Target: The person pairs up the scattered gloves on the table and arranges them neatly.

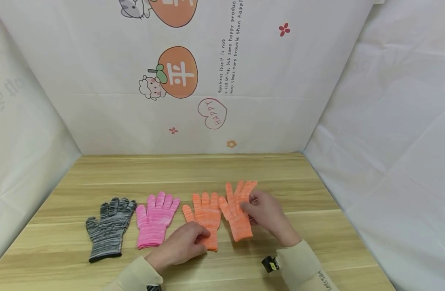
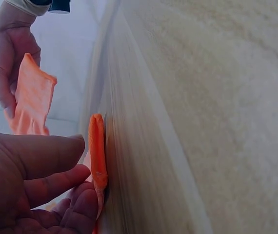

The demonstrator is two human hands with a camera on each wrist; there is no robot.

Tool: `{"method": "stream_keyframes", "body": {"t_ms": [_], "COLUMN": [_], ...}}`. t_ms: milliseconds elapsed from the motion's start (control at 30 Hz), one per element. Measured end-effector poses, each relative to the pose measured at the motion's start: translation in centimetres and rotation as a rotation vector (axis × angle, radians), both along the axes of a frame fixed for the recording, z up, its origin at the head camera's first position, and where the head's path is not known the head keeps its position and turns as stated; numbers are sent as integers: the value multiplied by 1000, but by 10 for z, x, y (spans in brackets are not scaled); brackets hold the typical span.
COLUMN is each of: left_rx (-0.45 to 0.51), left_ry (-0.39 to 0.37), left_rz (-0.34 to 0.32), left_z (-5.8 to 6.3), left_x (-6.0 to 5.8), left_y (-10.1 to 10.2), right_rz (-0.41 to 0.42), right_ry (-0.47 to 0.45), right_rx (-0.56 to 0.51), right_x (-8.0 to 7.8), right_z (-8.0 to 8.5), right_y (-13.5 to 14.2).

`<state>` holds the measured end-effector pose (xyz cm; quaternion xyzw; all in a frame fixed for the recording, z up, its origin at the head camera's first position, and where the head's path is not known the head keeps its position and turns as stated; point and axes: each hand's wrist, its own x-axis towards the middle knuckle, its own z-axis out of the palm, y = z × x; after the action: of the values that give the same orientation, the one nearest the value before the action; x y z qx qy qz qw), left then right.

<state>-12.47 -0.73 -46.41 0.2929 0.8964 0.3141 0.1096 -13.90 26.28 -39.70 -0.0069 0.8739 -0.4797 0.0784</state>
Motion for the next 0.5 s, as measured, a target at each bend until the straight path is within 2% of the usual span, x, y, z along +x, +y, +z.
{"method": "stream_keyframes", "body": {"t_ms": [300, 500], "left_rx": [27, 109], "left_ry": [-8, -78], "left_rz": [-5, -4], "left_z": [-1, -1], "left_x": [-2, -5], "left_y": [2, 0], "right_rz": [46, 52], "right_ry": [12, 9], "right_rx": [-32, -58], "right_x": [0, -1], "right_z": [4, 7], "right_y": [-18, -32]}}
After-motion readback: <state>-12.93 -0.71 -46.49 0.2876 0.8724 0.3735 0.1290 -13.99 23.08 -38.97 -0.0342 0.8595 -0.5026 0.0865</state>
